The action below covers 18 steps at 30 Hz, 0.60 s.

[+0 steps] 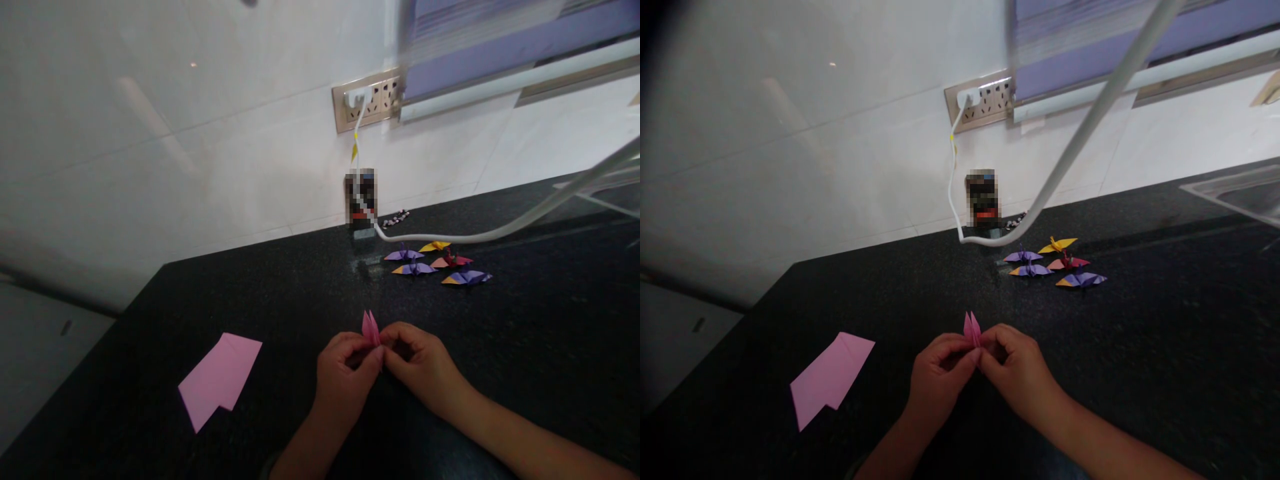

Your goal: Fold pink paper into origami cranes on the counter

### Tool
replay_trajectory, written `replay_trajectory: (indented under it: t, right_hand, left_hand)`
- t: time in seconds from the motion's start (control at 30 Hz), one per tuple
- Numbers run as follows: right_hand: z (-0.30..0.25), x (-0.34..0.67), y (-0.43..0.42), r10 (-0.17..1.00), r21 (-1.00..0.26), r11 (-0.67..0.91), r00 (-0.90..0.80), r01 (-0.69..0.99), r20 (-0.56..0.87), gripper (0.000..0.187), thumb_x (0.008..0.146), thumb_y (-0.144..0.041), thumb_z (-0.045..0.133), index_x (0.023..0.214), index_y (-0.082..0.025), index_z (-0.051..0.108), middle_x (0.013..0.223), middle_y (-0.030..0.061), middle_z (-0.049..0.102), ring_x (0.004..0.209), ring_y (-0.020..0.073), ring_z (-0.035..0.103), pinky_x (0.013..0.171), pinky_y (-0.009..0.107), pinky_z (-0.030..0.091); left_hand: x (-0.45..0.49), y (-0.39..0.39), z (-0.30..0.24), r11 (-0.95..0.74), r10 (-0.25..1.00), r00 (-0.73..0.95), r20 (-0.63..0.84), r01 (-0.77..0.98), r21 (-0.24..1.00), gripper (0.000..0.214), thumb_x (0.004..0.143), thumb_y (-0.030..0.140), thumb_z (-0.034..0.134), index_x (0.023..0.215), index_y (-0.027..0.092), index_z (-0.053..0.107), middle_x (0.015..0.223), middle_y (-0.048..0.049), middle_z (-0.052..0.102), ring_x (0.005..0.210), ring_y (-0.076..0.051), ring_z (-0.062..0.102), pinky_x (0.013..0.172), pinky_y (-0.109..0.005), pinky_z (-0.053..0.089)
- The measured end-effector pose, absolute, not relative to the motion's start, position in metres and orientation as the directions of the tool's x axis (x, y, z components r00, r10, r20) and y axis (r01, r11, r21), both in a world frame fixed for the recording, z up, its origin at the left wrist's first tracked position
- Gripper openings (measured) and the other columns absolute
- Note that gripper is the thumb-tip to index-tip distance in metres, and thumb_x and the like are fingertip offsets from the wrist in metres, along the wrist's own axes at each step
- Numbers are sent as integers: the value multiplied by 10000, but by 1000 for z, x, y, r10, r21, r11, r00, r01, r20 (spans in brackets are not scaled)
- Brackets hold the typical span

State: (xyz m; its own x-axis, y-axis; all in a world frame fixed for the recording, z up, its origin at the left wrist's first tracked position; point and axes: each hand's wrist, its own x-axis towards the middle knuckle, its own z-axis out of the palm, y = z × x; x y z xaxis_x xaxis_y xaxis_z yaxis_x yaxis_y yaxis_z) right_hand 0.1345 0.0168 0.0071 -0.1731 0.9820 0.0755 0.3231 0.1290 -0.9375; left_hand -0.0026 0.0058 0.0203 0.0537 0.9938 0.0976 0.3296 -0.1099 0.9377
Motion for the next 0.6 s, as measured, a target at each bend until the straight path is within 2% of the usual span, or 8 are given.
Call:
replay_trajectory:
  t: [0.13,0.23,0.37,0.5,0.6]
  right_hand:
    - [11,135,16,965,-909,230,-206,348,165,107,711,-149,500,641,-180,575,654,8,560,577,118,511,529,229,400]
    - [10,134,16,966,-920,227,-195,321,170,104,715,-151,501,667,-181,588,665,11,561,591,122,516,543,232,405]
    - [6,133,17,987,-953,119,-139,279,83,76,697,-150,509,662,-180,569,637,-1,550,580,123,512,535,230,408]
    - [6,131,17,992,-991,-27,-120,132,-43,9,689,-183,525,698,-184,523,608,-22,530,544,108,498,511,220,403]
    - [8,130,19,986,-991,-127,-118,-44,-121,182,662,-203,558,827,-185,484,633,-28,532,544,102,506,509,217,406]
  left_hand:
    - [-3,7,20,-122,993,50,111,381,917,138,737,226,528,714,158,646,748,-55,604,718,-162,561,649,-263,446]
    - [-4,6,20,-153,988,78,133,402,902,166,762,200,487,745,165,649,754,-54,603,723,-160,556,665,-270,435]
    - [-5,5,19,-142,990,70,124,398,906,163,765,209,485,756,170,643,750,-53,604,718,-163,553,667,-278,431]
    - [-5,5,14,-16,1000,6,15,242,970,117,744,228,517,787,160,601,765,-50,624,702,-163,574,645,-273,450]
    - [-3,6,13,48,998,-37,-45,85,995,136,714,212,556,837,156,546,764,-46,632,698,-159,591,647,-267,456]
